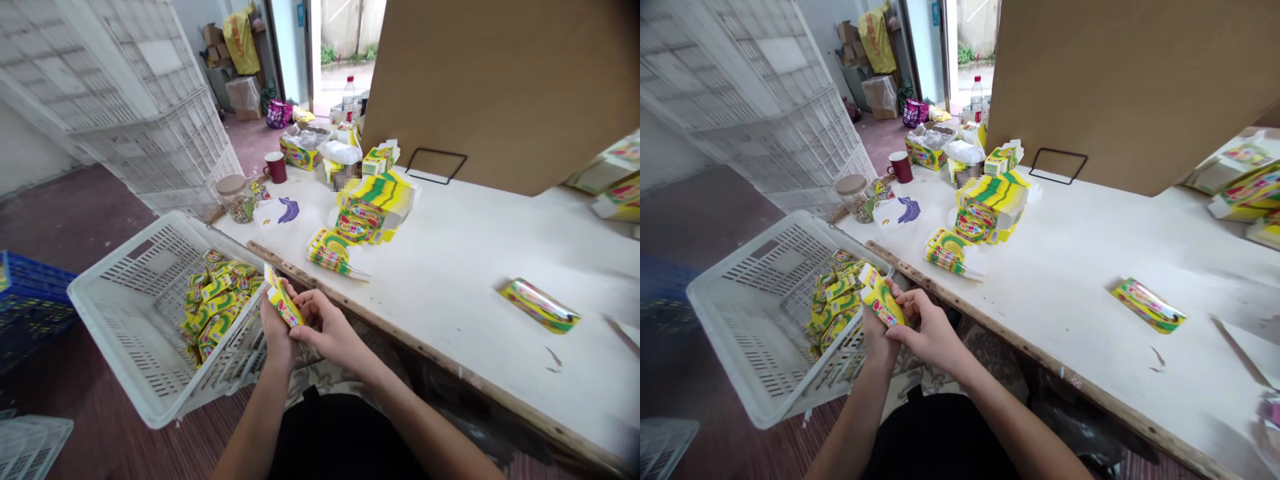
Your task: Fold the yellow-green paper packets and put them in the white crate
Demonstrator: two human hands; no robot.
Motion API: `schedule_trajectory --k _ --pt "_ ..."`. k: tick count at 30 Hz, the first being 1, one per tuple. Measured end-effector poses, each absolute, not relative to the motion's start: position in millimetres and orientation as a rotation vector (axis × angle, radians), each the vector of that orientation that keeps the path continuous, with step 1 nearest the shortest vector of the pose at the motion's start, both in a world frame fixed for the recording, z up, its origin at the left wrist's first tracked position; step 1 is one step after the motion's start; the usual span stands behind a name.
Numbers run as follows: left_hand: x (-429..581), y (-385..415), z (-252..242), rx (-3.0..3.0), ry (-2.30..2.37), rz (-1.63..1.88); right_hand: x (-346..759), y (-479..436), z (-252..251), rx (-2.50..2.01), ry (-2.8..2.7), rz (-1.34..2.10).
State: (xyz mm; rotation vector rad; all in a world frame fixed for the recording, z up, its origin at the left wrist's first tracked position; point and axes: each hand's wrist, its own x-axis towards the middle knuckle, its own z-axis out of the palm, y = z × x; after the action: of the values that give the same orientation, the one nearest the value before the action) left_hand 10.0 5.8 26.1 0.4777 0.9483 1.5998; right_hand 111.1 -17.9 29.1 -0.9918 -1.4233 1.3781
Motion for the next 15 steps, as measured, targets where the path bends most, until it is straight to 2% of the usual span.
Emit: schedule_trajectory --k 6,11,15 --pt "6 4 30 0.642 1.117 1.709 107 -23 35 -1.019 -1.521 1.273" --pt "6 5 27 0.821 1.299 1.803 119 -10 33 -1.175 -1.541 1.020" --pt "3 -4 42 1.144 1.301 1.866 140 1 34 -1.271 -1.561 0.746"
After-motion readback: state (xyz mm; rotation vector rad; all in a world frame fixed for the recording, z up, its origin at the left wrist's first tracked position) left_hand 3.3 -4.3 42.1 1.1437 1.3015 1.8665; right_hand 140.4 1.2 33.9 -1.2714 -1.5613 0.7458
